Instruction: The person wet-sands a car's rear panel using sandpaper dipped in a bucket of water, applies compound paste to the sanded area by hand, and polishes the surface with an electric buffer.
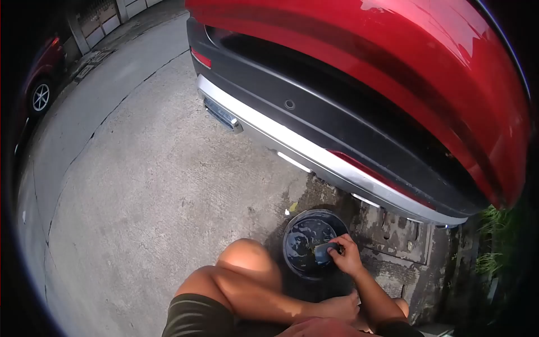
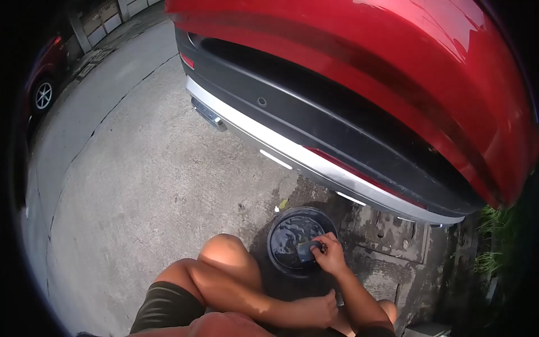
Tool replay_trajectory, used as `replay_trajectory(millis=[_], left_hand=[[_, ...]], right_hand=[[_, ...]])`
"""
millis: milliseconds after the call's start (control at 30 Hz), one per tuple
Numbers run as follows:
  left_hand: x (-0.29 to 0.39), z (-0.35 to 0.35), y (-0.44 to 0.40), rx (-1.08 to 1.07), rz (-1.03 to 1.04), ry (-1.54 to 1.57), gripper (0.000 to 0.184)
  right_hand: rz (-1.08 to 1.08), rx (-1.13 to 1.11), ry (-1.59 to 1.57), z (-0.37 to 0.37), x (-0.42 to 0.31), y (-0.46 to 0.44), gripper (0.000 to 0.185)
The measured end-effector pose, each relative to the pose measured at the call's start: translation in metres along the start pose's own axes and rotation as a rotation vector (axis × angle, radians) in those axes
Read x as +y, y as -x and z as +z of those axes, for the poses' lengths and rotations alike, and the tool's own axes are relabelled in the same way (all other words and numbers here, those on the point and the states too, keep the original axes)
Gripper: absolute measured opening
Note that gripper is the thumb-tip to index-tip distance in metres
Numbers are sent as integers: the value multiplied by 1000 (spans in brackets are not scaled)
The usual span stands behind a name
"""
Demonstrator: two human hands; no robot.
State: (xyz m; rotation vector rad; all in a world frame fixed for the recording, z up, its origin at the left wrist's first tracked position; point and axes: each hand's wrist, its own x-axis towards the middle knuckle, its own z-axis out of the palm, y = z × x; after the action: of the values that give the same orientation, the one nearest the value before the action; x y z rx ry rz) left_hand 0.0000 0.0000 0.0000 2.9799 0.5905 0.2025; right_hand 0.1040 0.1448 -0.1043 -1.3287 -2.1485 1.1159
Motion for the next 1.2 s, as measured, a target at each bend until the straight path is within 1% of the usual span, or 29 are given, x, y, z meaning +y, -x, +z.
replay_trajectory(millis=[67,100,167,267,367,433,467,567,600,700,733,833,933,1033,1133,1200], left_hand=[[8,-25,-20,-119,-42,49,36],[-6,-5,26,-176,-43,21,36],[-7,-7,26,-233,-34,-30,36],[-11,-14,31,-135,26,-148,36],[-16,-20,33,-130,68,-137,35],[-16,-13,31,-89,82,-105,34],[-15,-9,31,-70,92,-90,33],[-20,5,31,20,162,-140,33],[-23,2,33,32,172,-144,33],[-33,-3,37,68,168,-156,32],[-34,-2,37,79,161,-164,32],[-40,1,39,115,152,-179,31],[-49,1,40,141,153,-157,31],[-57,-1,43,155,147,-168,31],[-64,2,45,178,128,-227,33],[-68,4,46,192,137,-243,33]], right_hand=[[30,-28,16,-25,0,11,21],[50,-27,-15,28,-3,-8,20],[105,-23,-21,32,-2,-7,20],[233,-68,-26,40,-4,-7,13],[255,-156,-52,43,13,-10,9],[242,-138,-81,56,47,-9,11],[236,-126,-96,59,48,-10,12],[273,-192,-112,63,48,-12,17],[260,-215,-181,68,44,-14,20],[334,-312,-150,70,30,-16,24],[385,-355,-142,71,28,-17,29],[410,-432,-134,77,35,-23,25],[363,-402,-70,80,29,-28,25],[520,-495,-49,83,42,-37,26],[562,-476,-211,87,51,-43,26],[500,-439,-197,96,74,-37,25]])
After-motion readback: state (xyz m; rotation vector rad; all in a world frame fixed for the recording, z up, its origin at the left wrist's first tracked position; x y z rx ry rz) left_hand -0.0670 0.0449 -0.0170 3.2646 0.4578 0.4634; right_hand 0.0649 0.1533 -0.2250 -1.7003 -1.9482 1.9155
